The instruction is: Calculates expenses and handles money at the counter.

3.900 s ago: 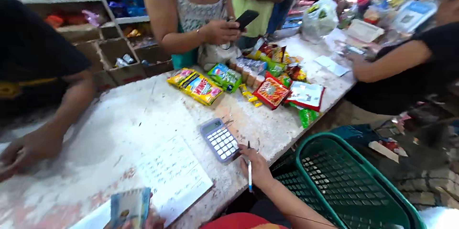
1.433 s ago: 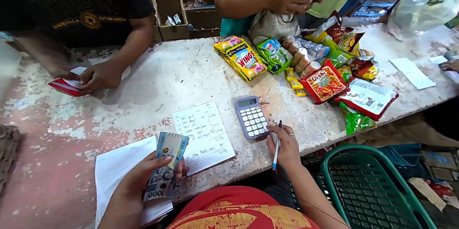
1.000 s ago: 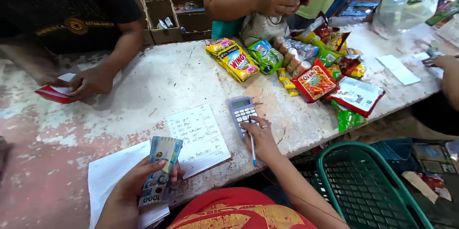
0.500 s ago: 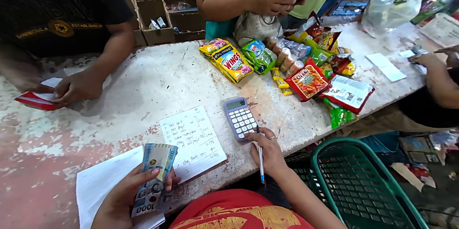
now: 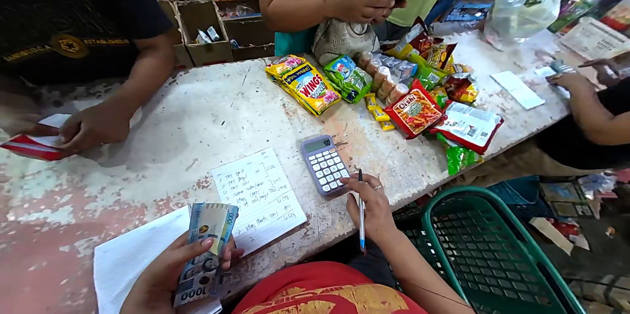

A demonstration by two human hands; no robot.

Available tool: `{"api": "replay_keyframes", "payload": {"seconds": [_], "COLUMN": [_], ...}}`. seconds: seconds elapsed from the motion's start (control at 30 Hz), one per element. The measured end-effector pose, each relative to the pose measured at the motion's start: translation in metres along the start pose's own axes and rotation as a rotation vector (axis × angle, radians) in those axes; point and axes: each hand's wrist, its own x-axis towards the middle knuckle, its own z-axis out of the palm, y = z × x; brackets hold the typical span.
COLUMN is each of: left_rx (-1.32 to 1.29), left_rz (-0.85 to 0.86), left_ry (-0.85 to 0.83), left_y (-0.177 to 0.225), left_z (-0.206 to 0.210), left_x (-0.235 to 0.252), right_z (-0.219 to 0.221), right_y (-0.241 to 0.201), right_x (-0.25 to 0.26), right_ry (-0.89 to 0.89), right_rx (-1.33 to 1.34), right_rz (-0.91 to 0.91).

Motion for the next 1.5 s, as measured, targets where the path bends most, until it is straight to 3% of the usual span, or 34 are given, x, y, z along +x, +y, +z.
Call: {"api": "replay_keyframes", "payload": {"seconds": [0.27, 0.47, 0.63, 0.8, 0.97, 1.2, 1.5], "left_rx": [0.022, -0.01, 0.0, 0.01, 0.01, -0.005, -0.124], "left_rz": [0.0, -0.004, -0.008, -0.018, -0.037, -0.029, 0.095], "left_ry": [-0.058, -0.081, -0.058, 0.015, 0.054, 0.033, 0.38], "left_y": [0.001, 0.001, 0.002, 0.001, 0.002, 0.001, 0.012], "left_z": [-0.006, -0.006, -0.006, -0.004, 0.0, -0.002, 0.01], "left_x": [0.002, 0.002, 0.002, 0.0, 0.0, -0.001, 0.004], "right_z": [0.011, -0.006, -0.004, 0.012, 0.029, 0.028, 0.028], "right_y": [-0.004, 0.01, 0.035, 0.03, 0.028, 0.028, 0.032], "right_x": [-0.005, 0.005, 0.003, -0.014, -0.025, -0.024, -0.026], "right_ry": [-0.037, 0.1, -0.104, 0.001, 0.006, 0.005, 0.077], "right_rx": [-0.027, -0.097, -0.108, 0.029, -0.106, -0.078, -0.006], "right_rz": [-0.059, -0.037, 0.121, 0.109, -0.009, 0.029, 0.058]}}
